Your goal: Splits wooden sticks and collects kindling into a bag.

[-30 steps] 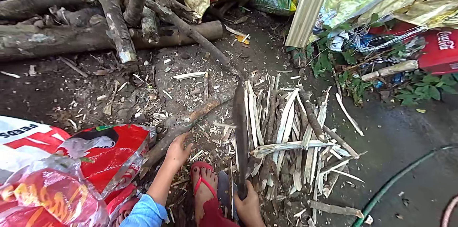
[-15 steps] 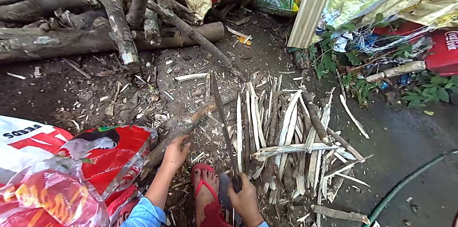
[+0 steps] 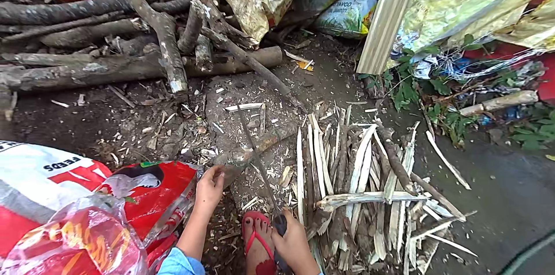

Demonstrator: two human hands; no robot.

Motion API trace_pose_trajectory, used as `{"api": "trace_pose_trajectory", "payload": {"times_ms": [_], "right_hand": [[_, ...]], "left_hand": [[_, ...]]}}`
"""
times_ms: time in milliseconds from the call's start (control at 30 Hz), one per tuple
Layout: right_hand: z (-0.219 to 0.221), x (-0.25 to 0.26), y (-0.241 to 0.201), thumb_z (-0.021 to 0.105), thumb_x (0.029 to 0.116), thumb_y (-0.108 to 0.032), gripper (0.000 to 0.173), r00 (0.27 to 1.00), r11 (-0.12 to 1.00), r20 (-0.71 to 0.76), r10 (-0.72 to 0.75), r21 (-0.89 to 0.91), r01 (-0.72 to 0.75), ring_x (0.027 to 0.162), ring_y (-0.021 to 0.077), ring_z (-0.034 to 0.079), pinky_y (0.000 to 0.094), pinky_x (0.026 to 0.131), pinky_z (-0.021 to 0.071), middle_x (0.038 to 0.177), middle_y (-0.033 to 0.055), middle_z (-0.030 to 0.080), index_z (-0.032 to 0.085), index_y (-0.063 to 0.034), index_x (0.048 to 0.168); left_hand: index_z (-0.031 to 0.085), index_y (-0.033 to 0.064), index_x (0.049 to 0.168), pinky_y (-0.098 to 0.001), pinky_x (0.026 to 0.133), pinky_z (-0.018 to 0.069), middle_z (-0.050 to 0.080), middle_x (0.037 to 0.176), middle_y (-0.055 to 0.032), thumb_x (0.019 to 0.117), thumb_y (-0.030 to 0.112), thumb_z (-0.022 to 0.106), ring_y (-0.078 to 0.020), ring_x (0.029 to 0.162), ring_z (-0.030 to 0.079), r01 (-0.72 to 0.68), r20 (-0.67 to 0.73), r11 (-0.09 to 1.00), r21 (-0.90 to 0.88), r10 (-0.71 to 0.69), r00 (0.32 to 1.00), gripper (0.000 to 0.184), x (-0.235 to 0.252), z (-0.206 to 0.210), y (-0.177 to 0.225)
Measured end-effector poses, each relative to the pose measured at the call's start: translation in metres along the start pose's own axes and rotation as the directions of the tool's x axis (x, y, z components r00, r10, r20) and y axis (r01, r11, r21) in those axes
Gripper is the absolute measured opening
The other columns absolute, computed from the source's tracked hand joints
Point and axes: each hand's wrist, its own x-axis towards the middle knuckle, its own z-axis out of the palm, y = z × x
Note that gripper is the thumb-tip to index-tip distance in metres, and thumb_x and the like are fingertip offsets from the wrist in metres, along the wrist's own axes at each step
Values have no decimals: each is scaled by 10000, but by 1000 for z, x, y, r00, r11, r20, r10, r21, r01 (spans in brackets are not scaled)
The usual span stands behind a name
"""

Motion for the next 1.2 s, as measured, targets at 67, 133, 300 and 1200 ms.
{"api": "trace_pose_trajectory", "payload": {"times_ms": [67, 133, 300, 1200], "right_hand": [[4, -4, -2, 717, 864, -191, 471, 999, 999, -31, -20, 28, 21, 823, 358, 705, 539, 793, 565, 888, 228, 703, 621, 103, 1218], [5, 3, -5, 704, 907, -224, 484, 989, 993, 100, 111, -44, -107, 924, 360, 708, 533, 867, 555, 975, 227, 710, 596, 66, 1279], [12, 21, 0, 684, 954, -286, 502, 940, 962, 229, 253, -163, -219, 1053, 356, 695, 536, 950, 535, 1098, 222, 707, 573, 18, 1338], [35, 42, 34, 697, 863, -56, 328, 924, 864, 349, 158, 403, -300, 537, 147, 592, 327, 568, 552, 728, 71, 611, 563, 23, 1151]], "left_hand": [[612, -97, 1294, -384, 1018, 536, 674, 1251, -256, 1020, 17, 573, -282, 1134, 691, 4, -10, 999, -33, -5, 1000, 299, -1, 0, -1], [584, -111, 1319, -383, 997, 547, 669, 1244, -265, 1005, 17, 586, -280, 1118, 693, -3, -16, 997, -82, 1, 1000, 339, 0, 2, -2], [393, -58, 1510, -399, 950, 570, 541, 1402, -270, 873, 28, 752, -314, 1153, 655, 4, 88, 977, -213, 15, 996, 736, 5, 9, 17], [678, -90, 1131, -300, 865, 547, 711, 1048, -176, 1026, 43, 553, -134, 897, 675, -213, -90, 972, -97, 205, 975, 211, 62, -7, 31]]}}
